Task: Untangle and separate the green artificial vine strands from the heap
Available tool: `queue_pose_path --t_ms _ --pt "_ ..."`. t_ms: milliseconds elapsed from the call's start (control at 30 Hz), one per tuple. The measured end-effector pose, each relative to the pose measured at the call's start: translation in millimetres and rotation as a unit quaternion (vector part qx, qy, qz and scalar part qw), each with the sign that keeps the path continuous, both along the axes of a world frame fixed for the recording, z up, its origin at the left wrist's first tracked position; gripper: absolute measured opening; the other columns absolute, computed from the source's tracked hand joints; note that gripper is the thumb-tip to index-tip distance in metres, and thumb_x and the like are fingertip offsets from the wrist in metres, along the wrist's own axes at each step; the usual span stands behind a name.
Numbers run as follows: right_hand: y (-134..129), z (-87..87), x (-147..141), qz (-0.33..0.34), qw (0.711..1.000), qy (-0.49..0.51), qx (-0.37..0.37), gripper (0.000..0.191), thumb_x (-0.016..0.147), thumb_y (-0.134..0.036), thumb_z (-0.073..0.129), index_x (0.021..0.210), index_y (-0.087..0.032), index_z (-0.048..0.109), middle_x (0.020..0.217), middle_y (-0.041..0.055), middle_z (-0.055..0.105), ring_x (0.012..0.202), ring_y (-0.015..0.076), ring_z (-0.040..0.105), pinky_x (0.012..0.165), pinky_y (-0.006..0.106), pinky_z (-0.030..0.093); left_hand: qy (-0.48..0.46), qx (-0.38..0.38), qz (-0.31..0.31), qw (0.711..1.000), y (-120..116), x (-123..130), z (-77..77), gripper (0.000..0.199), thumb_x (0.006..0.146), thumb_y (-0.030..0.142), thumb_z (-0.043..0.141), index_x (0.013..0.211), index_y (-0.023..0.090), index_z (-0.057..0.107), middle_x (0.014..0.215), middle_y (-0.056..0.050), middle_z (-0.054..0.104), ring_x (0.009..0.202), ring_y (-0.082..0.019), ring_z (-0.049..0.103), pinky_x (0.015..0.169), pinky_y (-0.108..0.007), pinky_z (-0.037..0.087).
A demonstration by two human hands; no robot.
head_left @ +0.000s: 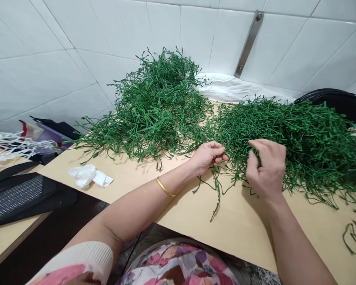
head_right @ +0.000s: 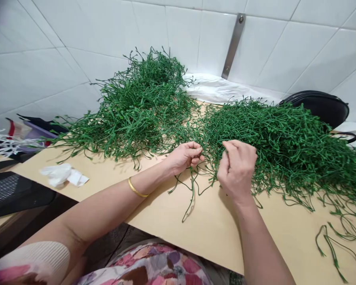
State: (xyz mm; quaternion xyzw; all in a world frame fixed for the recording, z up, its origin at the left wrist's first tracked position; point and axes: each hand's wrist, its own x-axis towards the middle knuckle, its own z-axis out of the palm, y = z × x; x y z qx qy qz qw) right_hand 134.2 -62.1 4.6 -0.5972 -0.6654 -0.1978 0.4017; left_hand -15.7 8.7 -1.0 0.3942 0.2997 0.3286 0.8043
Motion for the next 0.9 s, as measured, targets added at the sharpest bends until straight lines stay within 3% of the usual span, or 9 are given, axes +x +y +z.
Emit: queue_pose_path --t_ms 100,200,300,467,667,767,900 --pt "0.7 -3.3 -13.8 0.063 0.997 -0.019 -0.044 0.026 0.079 -0.016 0.048 0.103 -0.019 0.057 0.104 0.008 0.061 0.098 0.0227 0.048 0.084 0.038 0.037 -0.003 0.014 -0.004 1.0 -0.2 0.8 -0.8 0.015 0.073 0.014 0.056 0.069 0.015 0.042 0.055 -0.004 0.06 0.037 -0.003 0.038 0.039 -0.014 0.025" --pt "1.7 -8.5 -19.1 0.068 0.993 -0.015 -0.091 0.019 0.081 -0.018 0.047 0.095 -0.018 0.059 0.089 0.0061 0.064 0.09 0.0214 0.049 0.078 0.036 0.037 -0.004 0.041 0.005 0.999 0.3 1.5 -2.0 0.015 0.073 0.015 0.057 0.068 0.015 0.042 0.055 -0.003 0.06 0.036 -0.003 0.038 0.039 -0.015 0.025" --pt "1.4 -11.2 -19.8 0.073 0.994 -0.016 -0.082 0.018 0.083 -0.017 0.045 0.094 -0.018 0.059 0.078 0.0048 0.063 0.081 0.0195 0.05 0.074 0.035 0.037 0.001 0.047 0.015 0.999 1.5 1.5 -2.6 0.013 0.073 0.016 0.057 0.068 0.014 0.045 0.052 -0.001 0.057 0.036 -0.003 0.038 0.039 -0.015 0.025" --pt "1.1 -9.8 -19.6 0.07 0.996 -0.015 -0.051 0.026 0.082 -0.013 0.042 0.1 -0.018 0.059 0.085 0.0063 0.062 0.081 0.0191 0.052 0.073 0.034 0.037 -0.015 0.004 0.005 1.0 3.0 -0.3 0.3 0.015 0.069 0.017 0.063 0.063 0.011 0.051 0.048 0.001 0.049 0.039 -0.002 0.037 0.041 -0.015 0.024" --pt "5.2 -13.2 -14.3 0.102 0.987 0.053 -0.109 0.024 0.079 -0.011 0.041 0.087 -0.019 0.062 0.08 0.0041 0.063 0.077 0.0175 0.054 0.071 0.032 0.038 -0.022 -0.006 -0.001 1.0 2.6 -3.0 4.5 0.022 0.064 0.009 0.066 0.057 0.011 0.046 0.047 0.005 0.041 0.04 -0.001 0.033 0.042 -0.015 0.024" --pt "7.8 -16.8 -14.3 0.113 0.981 0.036 -0.156 0.029 0.077 -0.01 0.04 0.093 -0.018 0.063 0.079 0.0043 0.063 0.079 0.0186 0.052 0.073 0.034 0.037 -0.035 -0.034 -0.034 0.998 5.2 -4.4 3.6 0.017 0.071 0.013 0.062 0.06 0.011 0.048 0.047 0.005 0.04 0.037 0.0 0.03 0.039 -0.014 0.021" --pt "10.6 -20.0 -15.2 0.11 0.976 0.025 -0.188 0.035 0.075 -0.01 0.04 0.102 -0.019 0.061 0.077 0.0048 0.06 0.079 0.0203 0.05 0.073 0.035 0.038 -0.096 -0.124 -0.095 0.983 9.0 -5.6 3.5 0.021 0.084 0.02 0.046 0.067 0.009 0.052 0.048 0.006 0.035 0.034 0.0 0.025 0.035 -0.013 0.019"
